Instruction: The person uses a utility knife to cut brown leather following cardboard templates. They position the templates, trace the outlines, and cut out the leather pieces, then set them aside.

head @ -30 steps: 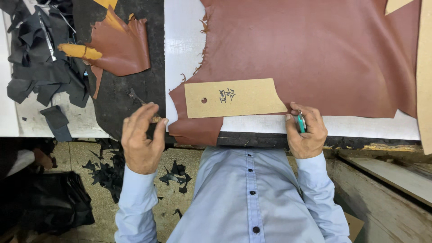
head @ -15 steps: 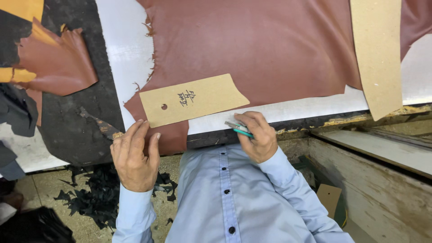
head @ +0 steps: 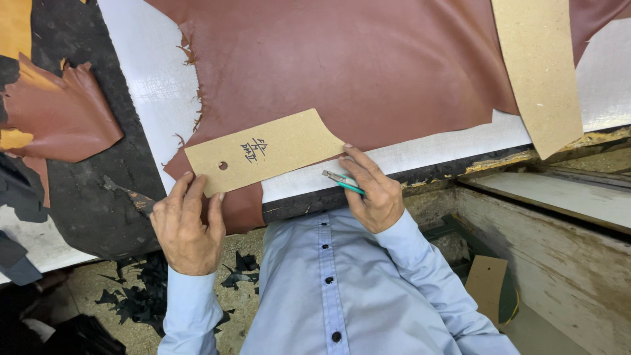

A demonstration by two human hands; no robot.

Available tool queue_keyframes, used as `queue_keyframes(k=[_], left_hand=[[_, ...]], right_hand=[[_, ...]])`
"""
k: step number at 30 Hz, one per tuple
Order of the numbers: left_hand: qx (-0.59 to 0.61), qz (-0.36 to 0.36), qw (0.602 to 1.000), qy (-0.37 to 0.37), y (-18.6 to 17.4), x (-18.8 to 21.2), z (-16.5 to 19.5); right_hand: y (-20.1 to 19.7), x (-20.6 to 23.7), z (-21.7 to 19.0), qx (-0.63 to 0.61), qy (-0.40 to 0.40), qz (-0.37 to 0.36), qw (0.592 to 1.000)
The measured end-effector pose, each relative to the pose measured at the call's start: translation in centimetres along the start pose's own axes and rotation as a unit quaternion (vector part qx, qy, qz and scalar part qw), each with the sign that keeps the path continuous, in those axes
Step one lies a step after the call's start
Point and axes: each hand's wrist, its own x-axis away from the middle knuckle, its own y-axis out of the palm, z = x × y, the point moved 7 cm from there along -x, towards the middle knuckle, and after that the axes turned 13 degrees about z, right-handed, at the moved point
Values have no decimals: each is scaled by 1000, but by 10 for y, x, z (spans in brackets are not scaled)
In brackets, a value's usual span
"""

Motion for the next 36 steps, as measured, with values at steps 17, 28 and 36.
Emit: queue_keyframes(k=[17,28,36], left_hand=[[485,168,855,-78,-50,-31,151],[448,64,870,193,-3,-22,205],[188,82,979,13,-9,10,48]], right_hand=[[-57,-14,-46,-270,199,25,942],[-96,-6,29,-81,275,115,951],[-21,-32,81,-105,329,-12,938]])
